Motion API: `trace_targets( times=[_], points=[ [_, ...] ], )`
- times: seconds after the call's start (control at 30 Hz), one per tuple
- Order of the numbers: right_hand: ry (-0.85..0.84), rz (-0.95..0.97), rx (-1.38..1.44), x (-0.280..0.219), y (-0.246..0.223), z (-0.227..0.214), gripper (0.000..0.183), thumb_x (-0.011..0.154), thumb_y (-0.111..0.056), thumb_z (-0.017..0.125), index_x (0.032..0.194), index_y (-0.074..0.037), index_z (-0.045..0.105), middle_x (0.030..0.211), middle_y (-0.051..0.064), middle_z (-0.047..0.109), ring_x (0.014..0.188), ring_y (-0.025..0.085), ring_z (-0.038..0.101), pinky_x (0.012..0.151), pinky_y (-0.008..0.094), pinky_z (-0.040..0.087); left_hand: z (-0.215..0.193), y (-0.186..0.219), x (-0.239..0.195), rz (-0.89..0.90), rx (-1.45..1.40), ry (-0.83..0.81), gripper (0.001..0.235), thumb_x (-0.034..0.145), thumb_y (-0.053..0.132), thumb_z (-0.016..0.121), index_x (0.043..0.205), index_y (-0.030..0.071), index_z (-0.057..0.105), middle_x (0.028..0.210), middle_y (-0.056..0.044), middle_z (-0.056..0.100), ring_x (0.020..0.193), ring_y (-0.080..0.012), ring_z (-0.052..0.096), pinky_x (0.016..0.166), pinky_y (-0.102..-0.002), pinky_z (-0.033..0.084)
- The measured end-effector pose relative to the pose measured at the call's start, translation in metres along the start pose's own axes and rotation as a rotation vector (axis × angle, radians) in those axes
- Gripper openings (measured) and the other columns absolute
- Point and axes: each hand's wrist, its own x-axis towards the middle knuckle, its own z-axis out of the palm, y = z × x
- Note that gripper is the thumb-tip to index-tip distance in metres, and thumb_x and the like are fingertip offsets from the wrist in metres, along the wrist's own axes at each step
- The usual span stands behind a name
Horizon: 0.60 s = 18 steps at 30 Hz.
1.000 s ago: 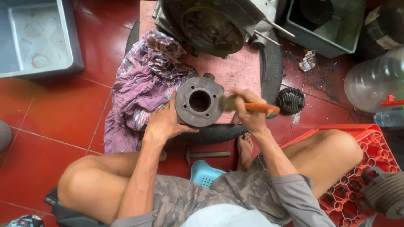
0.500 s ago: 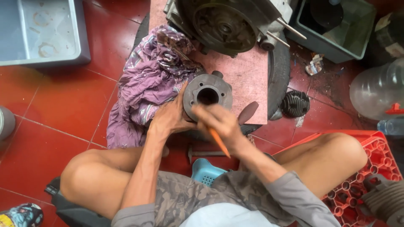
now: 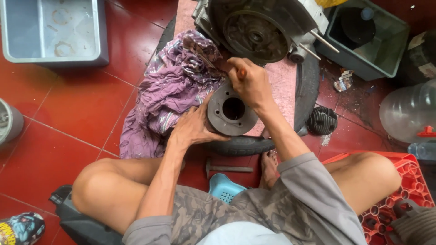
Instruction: Sanding and cleaning a motorcycle engine cylinder block using sandpaper and a brush to remove oxidation or debris.
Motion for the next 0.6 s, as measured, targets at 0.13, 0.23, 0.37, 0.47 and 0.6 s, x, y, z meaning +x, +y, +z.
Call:
trace_targets(
  times=[0.13,0.23,0.37,0.47,0.6],
  points=[
    [-0.15,0.245,0.357,-0.02,-0.02,0.007,0.03,0.092,-0.015,0.06,0.113,-0.032,0.074,0.07,-0.002,0.068,0.065,0.022,0.07,0.067,0.033,0.061,0.01,-0.015,0.01,-0.015,0.023,-0.034,0.152,0.049,0.084,0.081,0.164,0.017,0.007,0.154,-0.01,0.05,0.136,-0.0382,0.049,0.116,-0.058,0.036],
    [-0.205,0.248,0.47,-0.027,0.004,0.006,0.026,0.09,-0.012,0.063,0.113,-0.017,0.074,0.089,0.015,0.074,0.083,0.037,0.073,0.076,0.043,0.06,0.014,-0.02,0.013,-0.012,0.065,-0.023,0.154,0.048,0.085,0.081,0.164,0.019,0.005,0.153,-0.009,0.051,0.136,-0.0373,0.051,0.115,-0.058,0.037],
    [-0.107,0.074,-0.079,-0.031,0.081,-0.017,0.014,0.089,-0.023,0.071,0.101,-0.021,0.076,0.074,0.008,0.071,0.069,0.032,0.072,0.06,0.044,0.057,-0.001,-0.005,0.007,-0.038,0.019,-0.059,0.151,0.049,0.079,0.084,0.164,0.018,0.008,0.153,-0.013,0.051,0.137,-0.0394,0.05,0.116,-0.058,0.036],
    [-0.25,0.139,-0.251,-0.053,0.113,-0.044,0.017,0.088,-0.028,0.07,0.095,-0.012,0.068,0.071,0.02,0.065,0.067,0.045,0.068,0.058,0.059,0.052,-0.005,-0.016,0.009,-0.066,0.077,-0.112,0.143,0.053,0.066,0.09,0.164,0.018,0.013,0.15,-0.017,0.051,0.132,-0.0443,0.054,0.111,-0.061,0.042],
    [-0.737,0.592,-0.239,-0.103,0.146,-0.06,0.035,0.093,-0.031,0.059,0.124,-0.014,0.057,0.086,0.03,0.07,0.092,0.053,0.07,0.081,0.064,0.053,-0.018,-0.012,-0.01,0.076,0.414,0.275,0.057,0.084,0.034,0.068,0.134,0.009,0.057,0.118,-0.012,0.062,0.113,-0.0338,0.062,0.092,-0.048,0.051]
  ],
)
